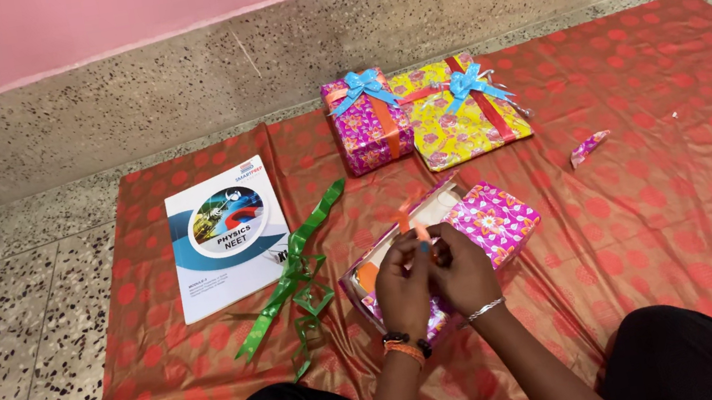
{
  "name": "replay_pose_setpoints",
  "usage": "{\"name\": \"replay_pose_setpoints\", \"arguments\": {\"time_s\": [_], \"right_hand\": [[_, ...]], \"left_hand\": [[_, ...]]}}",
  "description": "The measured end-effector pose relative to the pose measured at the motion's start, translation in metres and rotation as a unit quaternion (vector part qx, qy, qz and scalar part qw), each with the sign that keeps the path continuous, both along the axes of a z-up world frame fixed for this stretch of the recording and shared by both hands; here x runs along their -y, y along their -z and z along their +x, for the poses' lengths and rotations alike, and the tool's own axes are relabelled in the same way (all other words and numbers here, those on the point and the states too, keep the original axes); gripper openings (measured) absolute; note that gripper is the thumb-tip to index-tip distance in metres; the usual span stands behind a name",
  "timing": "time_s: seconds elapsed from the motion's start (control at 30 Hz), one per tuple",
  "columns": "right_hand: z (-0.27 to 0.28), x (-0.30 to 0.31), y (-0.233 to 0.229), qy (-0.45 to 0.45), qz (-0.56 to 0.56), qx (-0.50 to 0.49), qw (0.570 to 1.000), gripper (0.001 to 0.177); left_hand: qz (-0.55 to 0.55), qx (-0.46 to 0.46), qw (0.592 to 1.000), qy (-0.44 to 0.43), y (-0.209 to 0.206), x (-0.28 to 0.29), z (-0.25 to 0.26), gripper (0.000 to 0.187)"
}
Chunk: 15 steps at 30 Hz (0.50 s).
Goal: The person wraps a book in floral wrapping paper, ties an orange ribbon around it, and adjusts the bow. The person sits on a patterned mat on the floor with other wrapped gifts and a green ribbon nearby.
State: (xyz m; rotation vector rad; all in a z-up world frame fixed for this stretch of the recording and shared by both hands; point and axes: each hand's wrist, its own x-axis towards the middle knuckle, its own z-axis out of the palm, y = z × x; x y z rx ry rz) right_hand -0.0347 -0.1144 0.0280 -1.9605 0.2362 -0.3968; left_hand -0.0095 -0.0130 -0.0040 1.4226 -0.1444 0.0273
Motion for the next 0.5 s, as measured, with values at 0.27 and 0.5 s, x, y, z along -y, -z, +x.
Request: {"name": "replay_pose_setpoints", "arguments": {"time_s": [0.27,0.5], "right_hand": [[0.012,0.028,0.024,-0.138,0.238,-0.057,0.960,0.025],[0.019,0.041,0.032,-0.059,0.349,-0.060,0.933,0.021]], "left_hand": [[-0.194,-0.034,0.980,-0.030,0.018,-0.009,0.017,0.016],[-0.306,-0.150,0.933,-0.114,0.008,-0.016,0.015,0.015]]}}
